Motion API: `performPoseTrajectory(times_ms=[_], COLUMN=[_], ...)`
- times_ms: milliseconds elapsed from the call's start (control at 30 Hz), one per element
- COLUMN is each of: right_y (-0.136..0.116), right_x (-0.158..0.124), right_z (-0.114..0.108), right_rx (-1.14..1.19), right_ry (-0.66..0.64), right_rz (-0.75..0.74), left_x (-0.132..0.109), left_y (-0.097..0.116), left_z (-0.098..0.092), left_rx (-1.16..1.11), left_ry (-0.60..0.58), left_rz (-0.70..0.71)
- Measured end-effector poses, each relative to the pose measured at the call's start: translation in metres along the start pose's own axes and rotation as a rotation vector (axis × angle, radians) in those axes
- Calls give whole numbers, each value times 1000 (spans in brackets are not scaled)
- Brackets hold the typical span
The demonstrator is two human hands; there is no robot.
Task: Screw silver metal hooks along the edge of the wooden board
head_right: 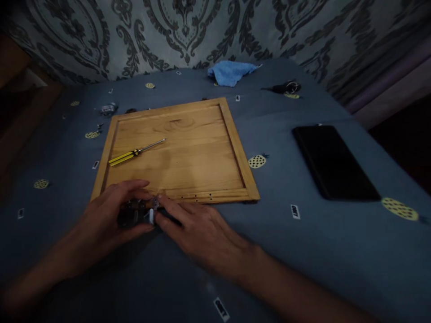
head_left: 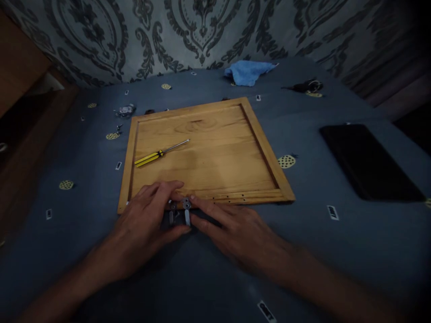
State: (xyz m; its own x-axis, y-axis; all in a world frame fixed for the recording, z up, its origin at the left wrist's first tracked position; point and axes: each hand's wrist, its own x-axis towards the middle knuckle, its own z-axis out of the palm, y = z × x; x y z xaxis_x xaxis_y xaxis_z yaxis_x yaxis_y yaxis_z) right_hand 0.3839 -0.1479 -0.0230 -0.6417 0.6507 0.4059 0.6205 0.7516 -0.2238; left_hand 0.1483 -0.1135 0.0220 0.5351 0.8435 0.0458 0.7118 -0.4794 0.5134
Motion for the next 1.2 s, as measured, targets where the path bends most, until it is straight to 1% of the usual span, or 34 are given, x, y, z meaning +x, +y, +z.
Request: performPoseTrajectory(times_ms=[133,233,333,400,500,633,700,800,867,933,1033,1100,1200], right_y=[0,-1,-3,-4,-4,-3,-2,-2,-1,-2,-2,-2,-1], right_x=[-2,-2,0,1,3,3,2,1,2,3,5,5,0], right_z=[1,1,-2,-5,-6,-2,0,0,-2,-5,-6,-6,-1], right_rx=[-10,-45,-83,-96,-98,-101,-107,-114,-112,-119,-132,-126,-115], right_ry=[3,-24,-51,-53,-46,-65,-87,-124,-144,-165,-188,-193,-165], right_rz=[-1,-6,-13,-8,-13,-23,-18,-14,-20,-18,1,8,19], left_x=[0,0,1,1,1,1,2,3,5,9,16,21,25], left_y=[-1,-1,-2,-4,-6,-8,-8,-6,-7,-14,-34,-51,-72], left_z=[0,1,2,1,2,2,0,-7,-14,-21,-28,-30,-31], left_rx=[4,7,0,4,4,35,59,70,61,75,182,260,318], left_ry=[1,14,31,23,12,22,29,62,126,226,381,415,437], left_rz=[4,-1,11,16,42,81,113,174,184,153,52,-34,-93])
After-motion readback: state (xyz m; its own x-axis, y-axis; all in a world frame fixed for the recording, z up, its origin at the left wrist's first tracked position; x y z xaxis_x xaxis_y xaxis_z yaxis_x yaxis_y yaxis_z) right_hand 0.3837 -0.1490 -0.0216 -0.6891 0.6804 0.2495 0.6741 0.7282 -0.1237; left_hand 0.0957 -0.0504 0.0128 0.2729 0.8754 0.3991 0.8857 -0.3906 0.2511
